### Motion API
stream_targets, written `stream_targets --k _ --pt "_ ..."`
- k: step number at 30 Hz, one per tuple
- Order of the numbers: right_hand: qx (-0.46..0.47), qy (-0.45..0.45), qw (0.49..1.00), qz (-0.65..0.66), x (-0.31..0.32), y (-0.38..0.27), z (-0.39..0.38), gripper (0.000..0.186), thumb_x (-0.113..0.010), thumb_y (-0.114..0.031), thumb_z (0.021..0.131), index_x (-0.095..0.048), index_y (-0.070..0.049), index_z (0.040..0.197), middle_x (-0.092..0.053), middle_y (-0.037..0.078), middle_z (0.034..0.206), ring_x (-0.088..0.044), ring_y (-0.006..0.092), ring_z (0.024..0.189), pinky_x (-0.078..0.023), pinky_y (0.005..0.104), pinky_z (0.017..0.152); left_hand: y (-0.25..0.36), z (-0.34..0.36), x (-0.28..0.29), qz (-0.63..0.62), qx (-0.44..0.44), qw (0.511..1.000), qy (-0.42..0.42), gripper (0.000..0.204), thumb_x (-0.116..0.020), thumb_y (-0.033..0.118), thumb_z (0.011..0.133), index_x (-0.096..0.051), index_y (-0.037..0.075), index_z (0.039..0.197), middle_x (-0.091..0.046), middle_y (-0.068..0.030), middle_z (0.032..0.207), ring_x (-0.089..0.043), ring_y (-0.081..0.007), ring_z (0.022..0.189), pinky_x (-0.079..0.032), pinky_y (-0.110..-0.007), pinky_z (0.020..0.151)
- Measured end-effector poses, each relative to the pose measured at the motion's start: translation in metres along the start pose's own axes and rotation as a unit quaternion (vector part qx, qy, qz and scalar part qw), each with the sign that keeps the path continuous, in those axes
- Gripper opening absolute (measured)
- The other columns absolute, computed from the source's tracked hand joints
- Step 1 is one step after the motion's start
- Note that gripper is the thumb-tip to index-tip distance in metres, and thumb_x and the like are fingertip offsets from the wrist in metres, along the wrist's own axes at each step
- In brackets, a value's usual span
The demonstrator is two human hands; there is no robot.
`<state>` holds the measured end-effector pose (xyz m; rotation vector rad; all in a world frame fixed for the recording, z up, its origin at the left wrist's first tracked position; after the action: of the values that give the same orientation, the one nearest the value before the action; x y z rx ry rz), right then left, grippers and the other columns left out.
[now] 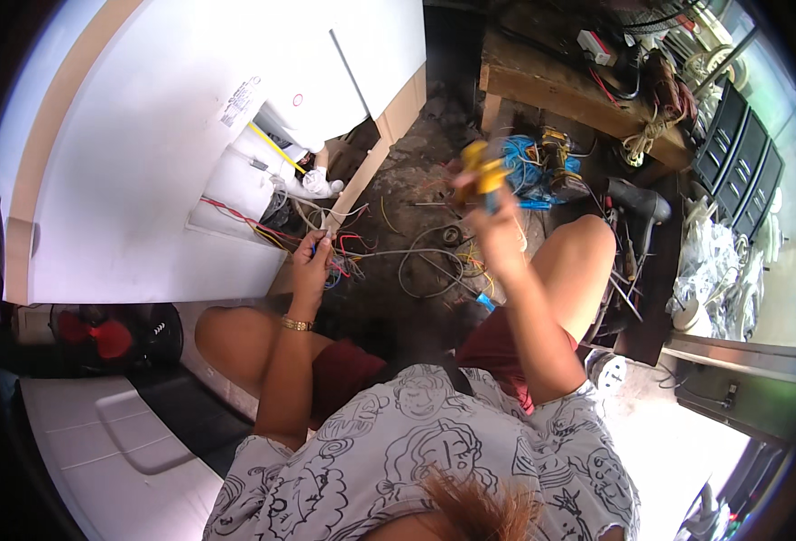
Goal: The person works on the internal electrical wiring of a white appliance by hand, joining wires and applying electrical tape to connections while sitting on the floor.
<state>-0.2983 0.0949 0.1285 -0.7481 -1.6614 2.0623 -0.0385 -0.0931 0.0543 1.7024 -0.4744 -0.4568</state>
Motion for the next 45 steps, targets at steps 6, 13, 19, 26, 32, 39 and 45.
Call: stream_targets --k 6,13,19,26,32,39,45 --pt "-0.029 -0.151 0.970 -0.190 -0.097 0.100 -0.065 0.060 -0.054 0.006 0.067 -0.055 -0.002 0.127 -0.039 0.025 0.143 -0.036 0.0422 0.136 -0.032 0.0424 0.112 -0.013 -0.007 0.006 -0.019 -0.033 0.999 -0.014 0.015 -0.057 0.014 0.099 -0.063 0.003 0.105 -0.053 0.0079 0.078 -0.040 0.0002 0.065 -0.032 -0.017 0.057" --pt "0.028 -0.198 0.944 -0.263 -0.121 0.123 -0.067 0.060 -0.058 0.003 0.066 -0.052 0.003 0.126 -0.039 0.024 0.141 -0.037 0.0425 0.133 -0.031 0.0429 0.111 -0.012 -0.013 0.009 -0.064 -0.027 0.997 -0.028 0.013 -0.055 0.013 0.099 -0.062 0.003 0.104 -0.054 0.0068 0.082 -0.041 0.0001 0.067 -0.034 -0.017 0.059" --pt "0.046 -0.173 0.937 -0.301 -0.127 0.117 -0.067 0.060 -0.058 0.004 0.065 -0.051 0.002 0.125 -0.045 0.021 0.131 -0.043 0.0421 0.120 -0.037 0.0439 0.104 -0.010 -0.015 0.009 -0.060 -0.008 0.998 -0.011 0.011 -0.055 0.012 0.099 -0.061 0.004 0.103 -0.053 0.0069 0.082 -0.041 -0.0002 0.069 -0.034 -0.017 0.060" --pt "0.081 -0.165 0.930 -0.319 -0.128 0.111 -0.064 0.053 -0.059 0.005 0.065 -0.052 0.001 0.117 -0.047 0.020 0.121 -0.046 0.0419 0.113 -0.040 0.0455 0.096 -0.006 -0.016 0.008 -0.018 -0.043 0.999 -0.015 0.011 -0.054 0.013 0.100 -0.060 0.003 0.101 -0.052 0.0069 0.080 -0.042 -0.0012 0.071 -0.036 -0.018 0.062" --pt "0.075 -0.160 0.931 -0.320 -0.125 0.111 -0.065 0.048 -0.060 0.005 0.065 -0.052 0.000 0.112 -0.048 0.019 0.117 -0.048 0.0414 0.111 -0.043 0.0452 0.092 -0.001 -0.017 0.005 0.040 -0.062 0.997 -0.014 0.014 -0.055 0.014 0.099 -0.060 0.001 0.096 -0.051 0.0051 0.078 -0.042 -0.0033 0.072 -0.037 -0.020 0.064" --pt "0.063 -0.154 0.937 -0.307 -0.124 0.116 -0.067 0.043 -0.059 0.007 0.067 -0.052 -0.001 0.109 -0.048 0.018 0.113 -0.050 0.0415 0.108 -0.044 0.0453 0.088 -0.003 -0.016 0.003 0.098 -0.132 0.986 0.006 0.014 -0.056 0.014 0.098 -0.059 0.001 0.095 -0.051 0.0037 0.077 -0.044 -0.0054 0.074 -0.039 -0.022 0.067" --pt "0.043 -0.140 0.955 -0.259 -0.124 0.122 -0.070 0.043 -0.057 0.008 0.068 -0.053 -0.002 0.109 -0.048 0.018 0.109 -0.051 0.0413 0.107 -0.044 0.0434 0.087 -0.008 -0.012 0.002 0.064 -0.103 0.993 -0.009 0.011 -0.058 0.012 0.097 -0.056 0.002 0.094 -0.051 0.0031 0.080 -0.044 -0.0052 0.076 -0.040 -0.022 0.069"
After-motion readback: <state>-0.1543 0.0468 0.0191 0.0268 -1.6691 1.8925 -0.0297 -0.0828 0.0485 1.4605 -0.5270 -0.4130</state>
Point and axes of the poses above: each hand's wrist, its own z-axis towards the middle knuckle, its own x-axis out of the back of the hand, y = z × x, the point moved 1 cm from there along z, towards the middle knuckle
